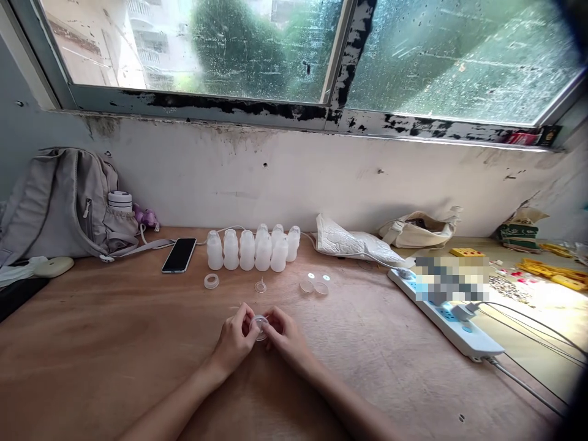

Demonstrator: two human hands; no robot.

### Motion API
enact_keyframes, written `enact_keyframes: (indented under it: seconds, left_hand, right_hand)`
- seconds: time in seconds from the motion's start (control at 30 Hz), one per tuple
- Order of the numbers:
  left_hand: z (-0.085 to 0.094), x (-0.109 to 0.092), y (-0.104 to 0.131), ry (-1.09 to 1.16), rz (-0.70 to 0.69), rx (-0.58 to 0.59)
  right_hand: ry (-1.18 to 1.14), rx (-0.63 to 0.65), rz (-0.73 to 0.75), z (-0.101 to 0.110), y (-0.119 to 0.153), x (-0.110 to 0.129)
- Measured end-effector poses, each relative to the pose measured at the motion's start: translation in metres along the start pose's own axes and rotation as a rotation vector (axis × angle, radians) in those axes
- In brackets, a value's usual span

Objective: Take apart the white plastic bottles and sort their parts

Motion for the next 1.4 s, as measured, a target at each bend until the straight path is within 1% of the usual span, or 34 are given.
enact_keyframes:
  seconds: [0.07, 0.13, 0.27, 0.33, 0.43, 0.53, 0.6, 0.73, 0.83, 1.0, 1.23, 1.4]
  left_hand:
    - [0.001, 0.002, 0.0, -0.032, 0.012, -0.031]
    - [0.002, 0.003, -0.001, -0.063, 0.008, -0.04]
    - [0.003, 0.004, -0.002, -0.067, -0.039, 0.029]
    - [0.003, 0.003, -0.002, -0.053, -0.055, 0.063]
    - [0.003, 0.004, -0.002, -0.017, -0.048, 0.069]
    - [0.004, 0.006, -0.002, 0.01, 0.002, 0.048]
    - [0.005, 0.007, -0.001, 0.015, 0.026, 0.057]
    - [0.003, 0.006, -0.002, 0.021, 0.044, 0.098]
    - [0.002, 0.005, -0.002, -0.003, 0.046, 0.094]
    - [0.002, 0.005, -0.002, -0.059, 0.005, 0.079]
    - [0.0, 0.011, 0.0, -0.088, -0.011, 0.056]
    - [0.002, 0.007, -0.001, -0.026, -0.034, 0.071]
  right_hand:
    - [-0.063, 0.034, -0.033, -0.003, 0.001, -0.001]
    - [-0.027, 0.024, 0.0, -0.005, 0.002, 0.0]
    - [0.137, -0.05, 0.126, -0.002, 0.002, 0.003]
    - [0.174, -0.06, 0.162, -0.001, 0.002, 0.004]
    - [0.138, -0.047, 0.127, -0.001, 0.0, 0.003]
    - [-0.023, -0.033, 0.035, -0.003, -0.002, -0.001]
    - [-0.078, -0.028, 0.017, -0.004, -0.003, -0.004]
    - [0.026, -0.069, 0.068, -0.003, -0.003, -0.006]
    - [0.077, -0.083, 0.095, -0.003, -0.002, -0.004]
    - [0.103, -0.079, 0.12, -0.002, 0.001, -0.001]
    - [0.118, -0.099, 0.138, -0.005, 0.002, 0.0]
    - [0.105, -0.127, 0.144, -0.003, -0.001, -0.004]
Point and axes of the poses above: each hand's wrist, its own y-axis away from the middle knuckle, its own z-axis out of the back of the hand, x = y × z, the point moved 1 cm from there along -y, towards the middle knuckle, and after that the axes turned 3 degrees about -x, right-handed, at the moved point
